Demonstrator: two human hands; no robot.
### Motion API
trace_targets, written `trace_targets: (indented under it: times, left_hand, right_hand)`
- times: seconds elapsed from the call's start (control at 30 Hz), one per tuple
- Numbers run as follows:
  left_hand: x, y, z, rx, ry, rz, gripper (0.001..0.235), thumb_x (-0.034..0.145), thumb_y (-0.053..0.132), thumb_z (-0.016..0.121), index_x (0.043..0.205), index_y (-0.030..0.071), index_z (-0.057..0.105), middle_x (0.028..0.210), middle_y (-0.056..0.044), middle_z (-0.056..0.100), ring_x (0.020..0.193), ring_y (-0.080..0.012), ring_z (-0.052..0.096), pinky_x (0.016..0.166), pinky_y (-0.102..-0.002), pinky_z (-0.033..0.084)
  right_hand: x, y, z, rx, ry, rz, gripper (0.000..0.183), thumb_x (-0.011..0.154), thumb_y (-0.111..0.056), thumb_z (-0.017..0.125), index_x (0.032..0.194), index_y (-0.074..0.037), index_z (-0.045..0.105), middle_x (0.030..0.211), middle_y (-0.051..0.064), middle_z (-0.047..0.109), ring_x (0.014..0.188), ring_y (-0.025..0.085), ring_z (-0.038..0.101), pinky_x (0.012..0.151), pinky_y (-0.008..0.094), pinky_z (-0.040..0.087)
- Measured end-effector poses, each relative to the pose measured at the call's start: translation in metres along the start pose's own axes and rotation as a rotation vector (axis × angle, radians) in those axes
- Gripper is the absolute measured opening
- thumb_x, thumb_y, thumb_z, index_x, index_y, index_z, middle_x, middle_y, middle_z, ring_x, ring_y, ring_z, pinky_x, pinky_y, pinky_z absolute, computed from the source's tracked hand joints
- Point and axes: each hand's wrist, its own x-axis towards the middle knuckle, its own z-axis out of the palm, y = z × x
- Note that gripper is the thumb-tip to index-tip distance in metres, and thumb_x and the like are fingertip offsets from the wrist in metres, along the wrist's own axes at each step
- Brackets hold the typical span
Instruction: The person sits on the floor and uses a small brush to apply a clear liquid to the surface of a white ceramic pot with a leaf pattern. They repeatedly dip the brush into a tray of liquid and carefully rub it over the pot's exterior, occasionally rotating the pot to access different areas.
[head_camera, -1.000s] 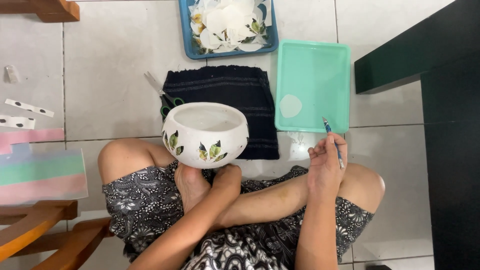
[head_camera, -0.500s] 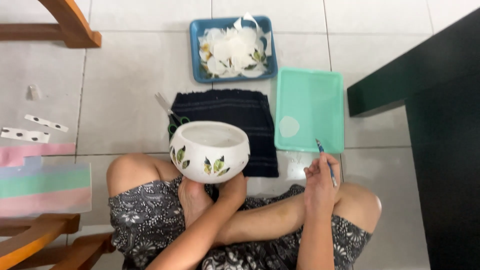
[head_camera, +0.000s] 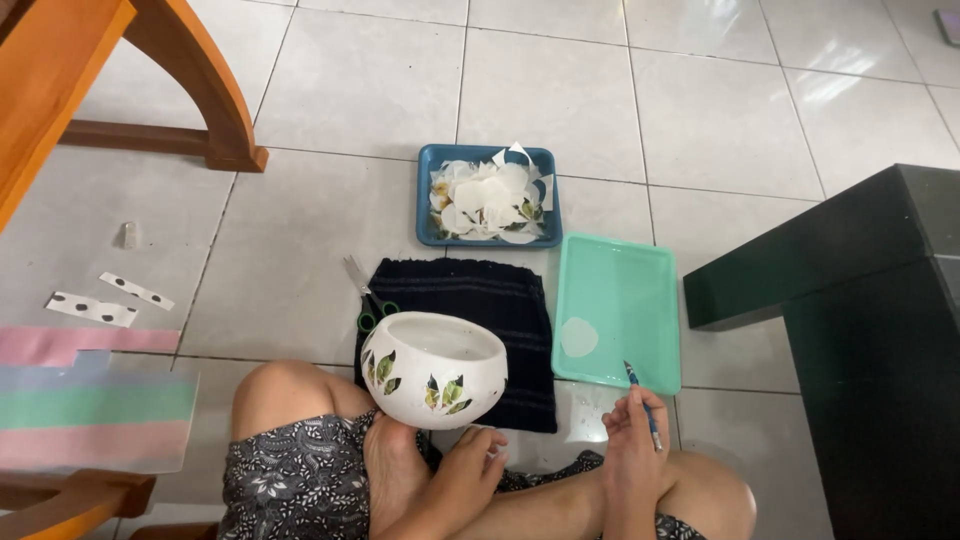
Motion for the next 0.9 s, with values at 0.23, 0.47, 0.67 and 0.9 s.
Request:
trace_targets:
  times: [0.23,0.47,0.67,0.9]
  left_hand:
    - [-0.024,-0.037,-0.001,-0.31,0.164,-0.194,0.033,0.084,0.028,0.058,0.114,0.016,0.054,0.092,0.003,0.061,0.08,-0.005,0.061,0.073,-0.019,0.051]
    - [-0.038,-0.034,-0.008,-0.607,0.377,-0.099,0.047,0.082,0.025,0.058,0.118,0.003,0.036,0.112,-0.018,0.056,0.09,-0.0195,0.073,0.079,-0.027,0.061]
    - [-0.054,-0.008,-0.02,-0.714,0.407,0.037,0.058,0.084,0.023,0.055,0.132,0.008,0.025,0.132,-0.014,0.037,0.117,-0.0225,0.051,0.093,-0.035,0.052]
    - [-0.059,0.025,-0.044,-0.774,0.478,-0.078,0.08,0.084,0.033,0.051,0.14,0.011,0.0,0.146,-0.016,0.02,0.128,-0.0275,0.041,0.102,-0.036,0.038]
  right_hand:
    - [-0.006,0.003,0.004,-0.009,-0.042,-0.031,0.009,0.091,-0.018,0.057,0.095,-0.01,0.056,0.071,0.002,0.052,0.065,0.009,0.049,0.061,0.023,0.043]
    - [-0.013,0.007,0.011,-0.038,-0.078,-0.048,0.008,0.092,-0.016,0.056,0.096,-0.009,0.056,0.073,0.004,0.054,0.068,0.01,0.051,0.06,0.023,0.043]
    - [-0.033,-0.008,0.032,-0.217,-0.323,-0.185,0.024,0.099,-0.026,0.042,0.105,-0.007,0.055,0.079,0.012,0.065,0.072,0.018,0.06,0.074,0.032,0.05]
    - [-0.065,-0.032,0.088,-0.644,-0.77,-0.422,0.025,0.088,-0.024,0.055,0.107,-0.009,0.05,0.113,0.012,0.064,0.11,0.021,0.06,0.096,0.033,0.046]
